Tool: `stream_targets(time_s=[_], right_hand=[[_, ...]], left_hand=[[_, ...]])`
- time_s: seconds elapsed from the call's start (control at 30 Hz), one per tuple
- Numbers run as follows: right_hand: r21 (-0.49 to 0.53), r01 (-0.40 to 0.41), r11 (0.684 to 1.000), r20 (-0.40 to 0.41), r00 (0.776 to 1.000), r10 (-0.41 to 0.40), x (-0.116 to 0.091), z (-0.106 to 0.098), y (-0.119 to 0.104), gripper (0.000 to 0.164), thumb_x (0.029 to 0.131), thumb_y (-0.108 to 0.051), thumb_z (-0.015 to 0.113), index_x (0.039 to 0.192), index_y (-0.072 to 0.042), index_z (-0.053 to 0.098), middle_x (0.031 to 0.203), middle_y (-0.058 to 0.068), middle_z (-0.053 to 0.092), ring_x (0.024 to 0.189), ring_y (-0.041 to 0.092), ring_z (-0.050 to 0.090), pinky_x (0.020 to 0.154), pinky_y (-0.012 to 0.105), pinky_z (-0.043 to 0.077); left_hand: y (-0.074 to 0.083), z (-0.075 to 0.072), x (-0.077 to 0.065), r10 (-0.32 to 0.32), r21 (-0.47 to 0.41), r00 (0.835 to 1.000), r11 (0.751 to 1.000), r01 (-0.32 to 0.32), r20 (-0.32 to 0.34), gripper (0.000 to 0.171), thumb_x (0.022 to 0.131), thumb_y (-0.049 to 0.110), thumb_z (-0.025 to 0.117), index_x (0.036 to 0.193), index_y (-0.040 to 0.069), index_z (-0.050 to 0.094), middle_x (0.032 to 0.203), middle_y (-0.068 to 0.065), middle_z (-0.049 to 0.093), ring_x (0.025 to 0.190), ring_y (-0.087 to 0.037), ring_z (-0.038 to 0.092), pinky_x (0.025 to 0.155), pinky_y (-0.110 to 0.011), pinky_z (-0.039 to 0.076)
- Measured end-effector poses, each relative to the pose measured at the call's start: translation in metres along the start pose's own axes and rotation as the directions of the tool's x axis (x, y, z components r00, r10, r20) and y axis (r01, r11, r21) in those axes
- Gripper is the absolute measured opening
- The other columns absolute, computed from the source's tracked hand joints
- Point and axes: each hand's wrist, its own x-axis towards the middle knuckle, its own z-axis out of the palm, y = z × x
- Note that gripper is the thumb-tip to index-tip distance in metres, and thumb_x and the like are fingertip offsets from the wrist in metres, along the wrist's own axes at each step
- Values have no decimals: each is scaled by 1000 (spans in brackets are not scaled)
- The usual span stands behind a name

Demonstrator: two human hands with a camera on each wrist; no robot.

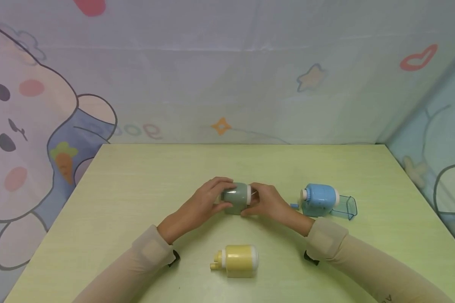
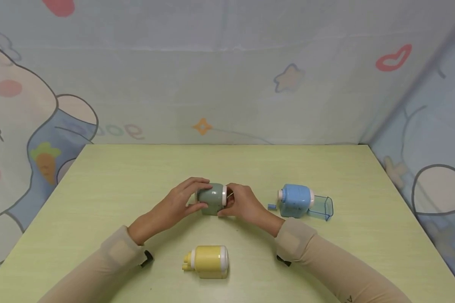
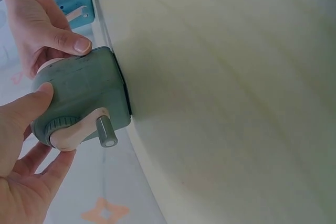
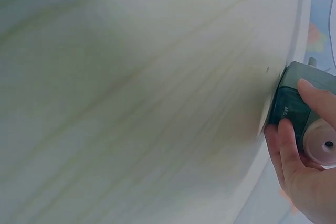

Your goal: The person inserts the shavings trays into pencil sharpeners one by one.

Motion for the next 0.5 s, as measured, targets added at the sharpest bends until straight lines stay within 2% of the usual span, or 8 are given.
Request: stream_targets(time_s=[0.27,0.5], right_hand=[[-15,17,1000,-5,1000,-18,-3,0,2,55,63,-16,84,107,2,56,93,9,61,77,17,60,66,26,53],[55,-28,998,-31,999,30,-11,-8,-2,62,64,-14,83,116,2,53,99,12,61,81,22,61,69,29,54]], left_hand=[[0,0,0,-5,29,1000,1000,4,18,50,80,17,71,123,6,47,124,-6,44,111,-12,42,87,-18,41],[2,-2,1,-23,117,999,993,18,40,53,80,23,72,124,9,47,124,-2,43,111,-9,40,87,-20,41]])
